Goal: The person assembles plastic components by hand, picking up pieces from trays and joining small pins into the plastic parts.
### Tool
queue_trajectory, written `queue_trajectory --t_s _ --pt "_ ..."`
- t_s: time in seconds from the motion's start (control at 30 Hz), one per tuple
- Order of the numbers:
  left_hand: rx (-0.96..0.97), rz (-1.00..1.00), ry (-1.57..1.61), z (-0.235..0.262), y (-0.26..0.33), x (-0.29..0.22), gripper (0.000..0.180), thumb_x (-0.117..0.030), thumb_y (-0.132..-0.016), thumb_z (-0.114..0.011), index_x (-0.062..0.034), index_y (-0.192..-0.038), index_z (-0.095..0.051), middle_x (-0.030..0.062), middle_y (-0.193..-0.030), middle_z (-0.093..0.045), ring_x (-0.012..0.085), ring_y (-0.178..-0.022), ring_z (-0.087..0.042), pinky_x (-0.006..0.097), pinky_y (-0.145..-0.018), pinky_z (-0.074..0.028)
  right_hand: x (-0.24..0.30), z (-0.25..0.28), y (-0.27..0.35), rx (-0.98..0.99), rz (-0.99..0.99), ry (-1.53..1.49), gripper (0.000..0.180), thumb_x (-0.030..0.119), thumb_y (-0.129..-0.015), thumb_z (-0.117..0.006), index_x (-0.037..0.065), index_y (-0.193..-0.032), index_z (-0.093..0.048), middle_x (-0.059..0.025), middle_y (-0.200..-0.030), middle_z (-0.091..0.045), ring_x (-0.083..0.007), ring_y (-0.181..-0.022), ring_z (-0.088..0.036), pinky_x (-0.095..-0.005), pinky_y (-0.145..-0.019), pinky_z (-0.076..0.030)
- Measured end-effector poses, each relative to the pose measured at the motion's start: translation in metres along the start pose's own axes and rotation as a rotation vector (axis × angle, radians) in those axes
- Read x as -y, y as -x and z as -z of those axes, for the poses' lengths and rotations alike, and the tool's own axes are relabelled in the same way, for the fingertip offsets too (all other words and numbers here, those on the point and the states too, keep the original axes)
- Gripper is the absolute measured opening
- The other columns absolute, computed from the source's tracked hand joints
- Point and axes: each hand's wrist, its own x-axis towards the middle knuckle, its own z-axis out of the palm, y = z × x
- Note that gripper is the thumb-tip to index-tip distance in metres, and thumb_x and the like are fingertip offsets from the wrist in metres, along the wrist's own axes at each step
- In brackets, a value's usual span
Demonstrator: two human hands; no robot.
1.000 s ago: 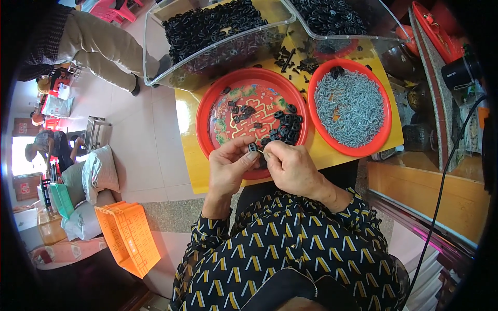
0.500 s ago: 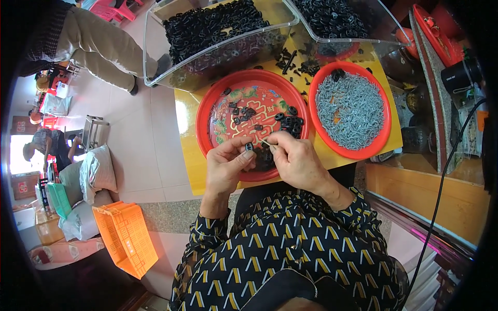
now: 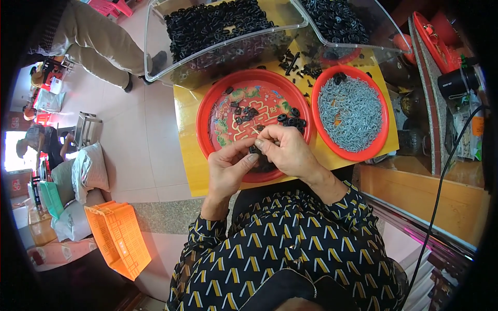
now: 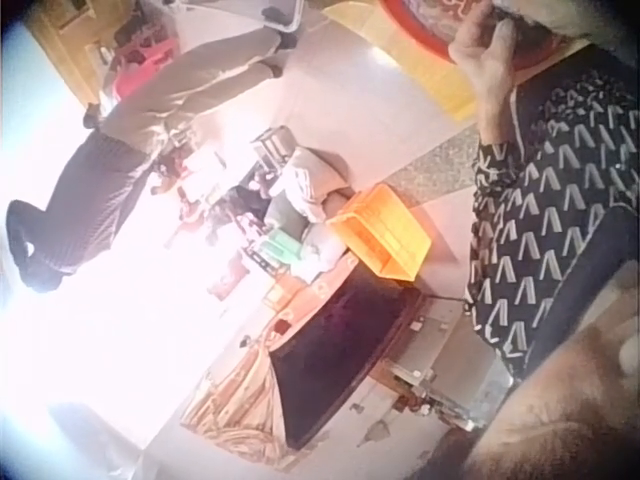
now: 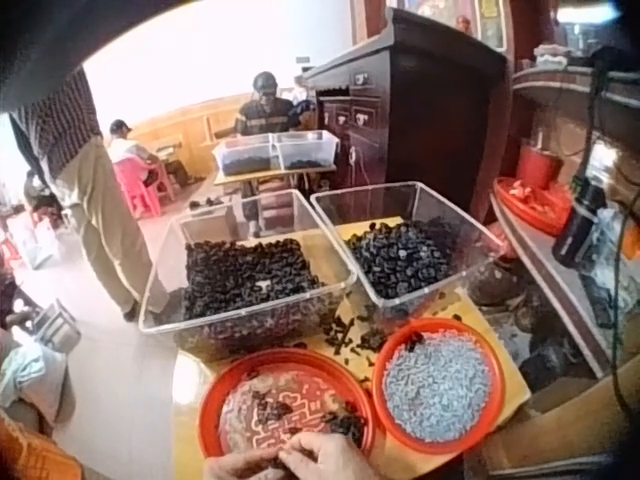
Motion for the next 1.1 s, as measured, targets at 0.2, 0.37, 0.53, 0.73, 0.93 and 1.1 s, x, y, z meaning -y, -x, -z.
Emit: queue_trajectory --t_s 0.2,0.37,0.53,0.73,0.93,1.1 --pt "-0.034 -0.029 -0.15 0.007 -0.001 0.0 0.028 0.002 -0.075 -0.061 0.0035 -0.103 -0.056 0.0004 -0.072 -0.055 0.0054 -0.068 -0.051 0.019 -0.062 -0.044 -0.001 0.001 -0.009 -0.005 -0.027 0.048 0.012 0.008 -0.079 -0.053 -0.002 -0.074 -0.056 -0.0084 -0.06 -0.057 -0.0097 -0.056 -0.054 -0.0286 -0.05 -0.042" --pt "-0.104 -0.044 -0.301 0.014 -0.004 -0.001 0.026 0.004 -0.073 -0.06 0.0032 -0.098 -0.057 0.0044 -0.069 -0.055 0.0116 -0.065 -0.055 0.022 -0.059 -0.045 -0.003 0.019 -0.034 -0.323 0.38 0.614 0.006 0.004 -0.079 -0.051 0.0 -0.077 -0.053 -0.0107 -0.062 -0.052 -0.0219 -0.055 -0.053 -0.032 -0.053 -0.042" --pt "0.078 -0.446 -1.162 0.015 -0.014 -0.009 0.027 0.004 -0.062 -0.059 -0.0002 -0.089 -0.057 0.0148 -0.075 -0.053 0.033 -0.07 -0.053 0.038 -0.061 -0.044 -0.011 0.031 -0.045 -0.227 0.463 0.87 0.004 0.004 -0.075 -0.052 0.0 -0.075 -0.053 -0.0154 -0.073 -0.053 -0.0318 -0.071 -0.052 -0.0385 -0.064 -0.042" --pt "0.028 -0.521 -1.144 0.004 -0.027 -0.013 0.023 0.002 -0.065 -0.061 -0.0004 -0.087 -0.057 0.0146 -0.076 -0.054 0.0313 -0.072 -0.053 0.038 -0.062 -0.043 -0.005 0.033 -0.039 -0.272 0.606 0.825 0.004 0.002 -0.072 -0.054 0.0 -0.075 -0.055 -0.0145 -0.078 -0.051 -0.0318 -0.077 -0.05 -0.039 -0.069 -0.041" --pt "-0.005 -0.445 -0.697 -0.018 -0.034 -0.014 0.019 0.004 -0.067 -0.062 -0.0002 -0.085 -0.059 0.0126 -0.074 -0.055 0.0252 -0.065 -0.054 0.03 -0.056 -0.043 0.005 0.022 -0.011 -0.121 0.299 0.29 0.009 0.006 -0.077 -0.055 -0.003 -0.077 -0.056 -0.0108 -0.075 -0.054 -0.0197 -0.071 -0.053 -0.0307 -0.063 -0.043" --pt "0.007 -0.613 -0.608 -0.012 -0.032 -0.003 0.013 0.005 -0.069 -0.062 -0.0003 -0.08 -0.059 0.0083 -0.07 -0.056 0.0174 -0.062 -0.054 0.026 -0.055 -0.042 0.005 0.016 -0.004 0.014 0.0 -0.159 0.012 0.007 -0.082 -0.051 -0.003 -0.081 -0.058 -0.0038 -0.072 -0.057 -0.0074 -0.068 -0.051 -0.0227 -0.062 -0.042"
